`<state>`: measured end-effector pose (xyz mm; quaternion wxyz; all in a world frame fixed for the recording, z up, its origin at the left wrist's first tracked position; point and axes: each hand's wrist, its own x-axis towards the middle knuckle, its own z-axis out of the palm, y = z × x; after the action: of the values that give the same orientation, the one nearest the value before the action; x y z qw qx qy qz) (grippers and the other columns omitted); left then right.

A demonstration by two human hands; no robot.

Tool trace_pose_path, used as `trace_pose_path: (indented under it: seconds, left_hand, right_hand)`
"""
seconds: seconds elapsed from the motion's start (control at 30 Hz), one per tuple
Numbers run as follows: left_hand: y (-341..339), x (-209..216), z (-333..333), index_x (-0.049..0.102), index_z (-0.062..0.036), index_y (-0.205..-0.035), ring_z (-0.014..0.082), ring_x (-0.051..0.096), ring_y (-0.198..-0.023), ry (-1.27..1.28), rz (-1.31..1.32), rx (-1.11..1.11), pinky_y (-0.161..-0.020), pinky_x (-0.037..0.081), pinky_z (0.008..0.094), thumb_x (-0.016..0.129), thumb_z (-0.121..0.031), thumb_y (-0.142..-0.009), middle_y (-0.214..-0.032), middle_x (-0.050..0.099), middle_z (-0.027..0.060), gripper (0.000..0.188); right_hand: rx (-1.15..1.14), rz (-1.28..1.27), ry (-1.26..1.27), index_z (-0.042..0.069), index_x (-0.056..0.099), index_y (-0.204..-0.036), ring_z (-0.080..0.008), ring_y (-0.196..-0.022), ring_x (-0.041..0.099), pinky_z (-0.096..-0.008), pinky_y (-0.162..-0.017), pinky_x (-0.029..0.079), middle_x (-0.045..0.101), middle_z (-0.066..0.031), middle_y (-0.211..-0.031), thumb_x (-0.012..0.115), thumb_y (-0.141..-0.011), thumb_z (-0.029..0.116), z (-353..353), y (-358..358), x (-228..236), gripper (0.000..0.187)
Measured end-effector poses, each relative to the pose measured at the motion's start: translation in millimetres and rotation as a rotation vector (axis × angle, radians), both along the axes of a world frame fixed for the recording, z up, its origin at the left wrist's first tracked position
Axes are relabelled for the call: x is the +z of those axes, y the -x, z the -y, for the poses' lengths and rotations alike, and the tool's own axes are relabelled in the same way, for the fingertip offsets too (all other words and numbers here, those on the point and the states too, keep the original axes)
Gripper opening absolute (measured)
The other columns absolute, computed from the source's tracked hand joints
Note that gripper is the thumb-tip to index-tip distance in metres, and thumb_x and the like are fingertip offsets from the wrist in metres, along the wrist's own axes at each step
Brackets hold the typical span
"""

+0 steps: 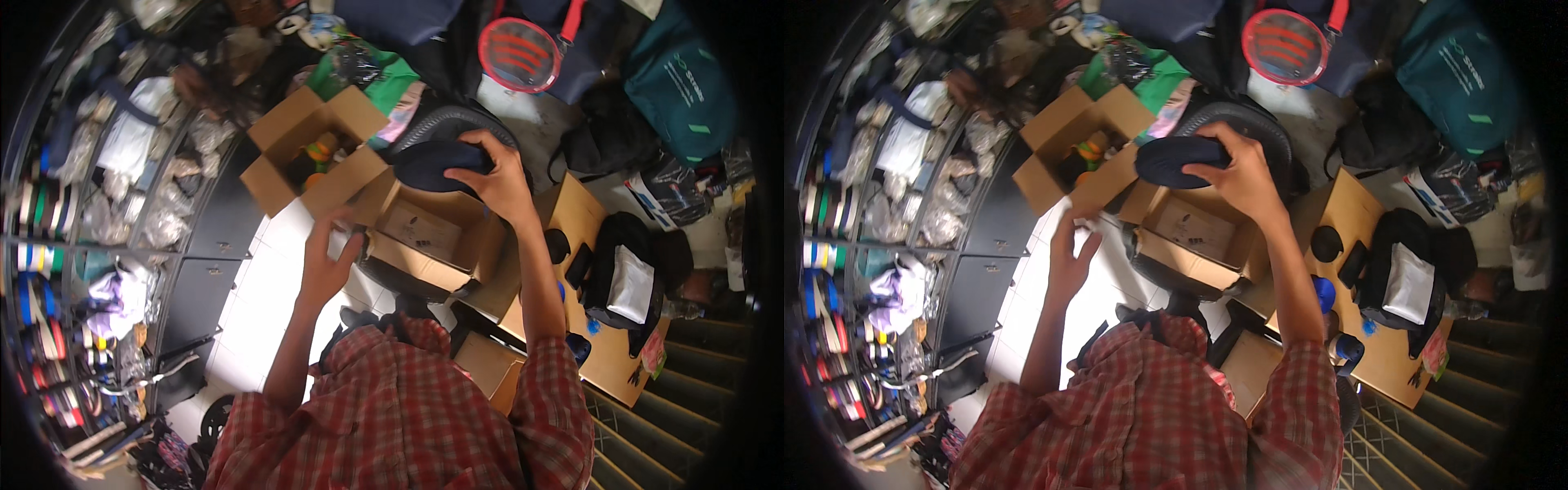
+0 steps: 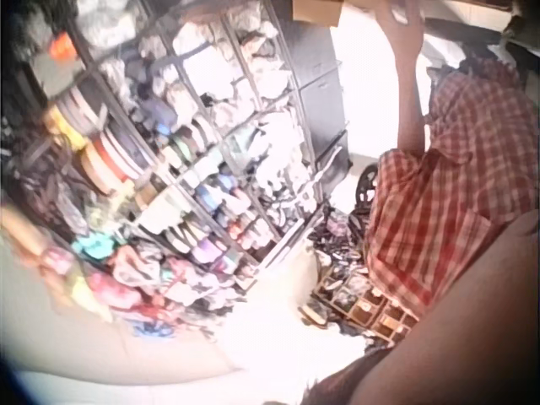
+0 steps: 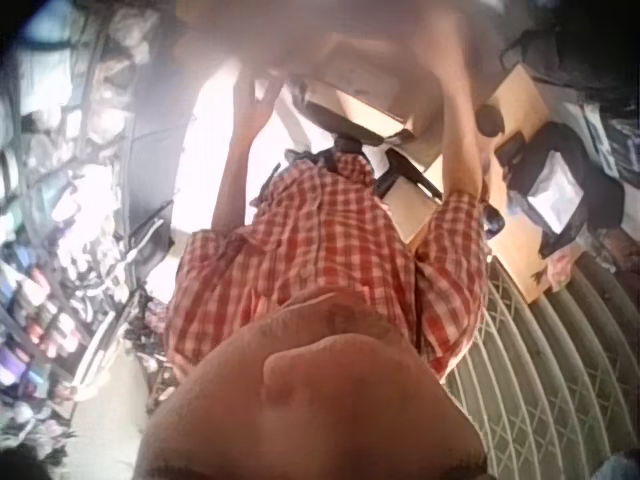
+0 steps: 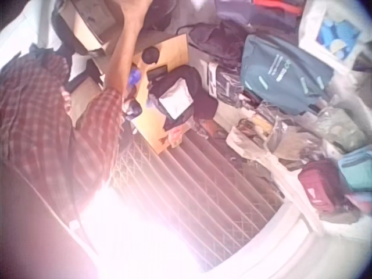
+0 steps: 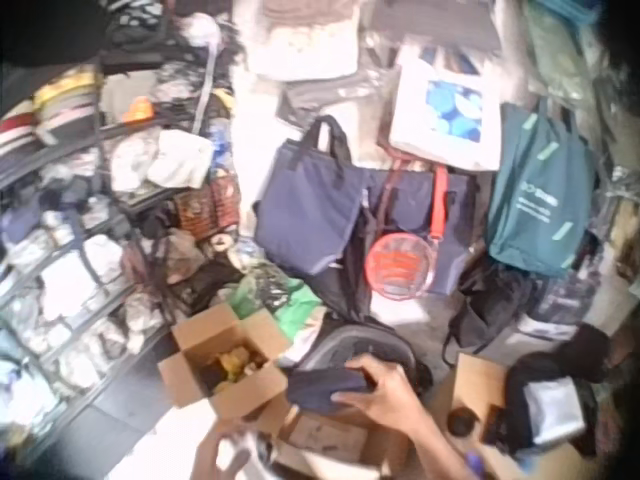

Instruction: The person picks up various rolls of tape from boxes and a table and places them onto specific shelves based on their color.

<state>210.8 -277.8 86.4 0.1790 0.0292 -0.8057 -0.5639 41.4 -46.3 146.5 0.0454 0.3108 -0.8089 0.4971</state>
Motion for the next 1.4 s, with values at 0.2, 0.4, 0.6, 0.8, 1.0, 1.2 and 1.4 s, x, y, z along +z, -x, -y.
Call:
trace_pose_path:
  seconds: [0.2,0.4,0.6,0.8,1.0,1.2,1.4]
  left_hand:
    - [-50.9,77.2,77.4,0.056,-0.0031,-0.120,0.0229,0.061,-0.102,0.038,-0.356,0.108,-0.087,0.046,0.0325,0.074,-0.015,-0.077,-0.109,0.063,0.0116,0.048]
    - [-151.5,105.2,145.8,0.065,-0.0029,-0.106,0.0203,0.069,-0.080,0.051,-0.168,0.241,-0.074,0.052,0.0294,0.073,-0.017,-0.080,-0.089,0.070,0.0125,0.030]
    - [-258.3,110.2,199.5,0.068,-0.0020,-0.097,0.0201,0.069,-0.072,0.127,-0.258,0.578,-0.066,0.051,0.0276,0.073,-0.016,-0.082,-0.083,0.071,0.0122,0.021]
    - [-347.2,119.9,212.3,0.069,0.0010,-0.093,0.0163,0.069,-0.071,0.262,-0.039,0.731,-0.067,0.052,0.0273,0.071,-0.012,-0.083,-0.080,0.071,0.0114,0.016]
    - [-379.9,109.1,222.4,0.070,0.0031,-0.093,0.0136,0.066,-0.073,-0.035,-0.219,0.975,-0.069,0.050,0.0260,0.071,-0.015,-0.085,-0.081,0.071,0.0126,0.020]
    - [-381.5,98.1,246.0,0.069,0.0036,-0.096,0.0118,0.063,-0.078,-0.065,-0.208,1.166,-0.073,0.049,0.0256,0.067,-0.017,-0.089,-0.084,0.071,0.0091,0.022]
    - [-350.7,81.3,299.4,0.069,0.0040,-0.099,0.0128,0.059,-0.082,-0.409,-0.550,1.440,-0.078,0.045,0.0253,0.059,-0.027,-0.095,-0.088,0.068,0.0092,0.033]
  right_hand:
    - [0.330,0.003,0.061,0.001,0.062,-0.102,-0.0177,-0.088,0.066,-0.0286,-0.081,0.050,0.068,-0.0089,-0.095,0.081,-0.065,0.002,124.3,-111.3,42.7,0.041]
    - [0.605,-0.078,0.131,0.003,0.061,-0.105,-0.0287,-0.086,0.065,-0.0348,-0.074,0.050,0.065,-0.0137,-0.094,0.073,-0.077,0.008,234.5,-192.4,55.8,0.031]
    - [0.804,-0.368,-0.015,0.007,0.060,-0.106,-0.0347,-0.080,0.064,-0.0401,-0.068,0.050,0.066,-0.0132,-0.092,0.068,-0.083,0.021,317.6,-254.7,69.7,0.028]
    - [1.057,-0.652,0.000,0.009,0.063,-0.097,-0.0246,-0.060,0.061,-0.0349,-0.053,0.045,0.060,-0.0068,-0.071,0.073,-0.077,0.022,377.5,-275.4,76.6,0.026]
    - [1.231,-0.446,0.091,-0.001,0.064,-0.108,-0.0258,-0.074,0.068,-0.0297,-0.060,0.051,0.063,-0.0167,-0.082,0.057,-0.079,-0.007,417.4,-324.0,42.3,0.031]
    - [1.223,-0.123,0.273,-0.001,0.056,-0.125,-0.0327,-0.094,0.067,-0.0341,-0.082,0.051,0.065,-0.0202,-0.109,0.048,-0.092,0.000,454.2,-358.1,21.9,0.034]
    - [1.010,0.162,0.352,-0.005,0.053,-0.126,-0.0282,-0.109,0.062,-0.0333,-0.093,0.047,0.062,-0.0213,-0.121,0.050,-0.092,0.006,502.0,-372.5,9.1,0.037]
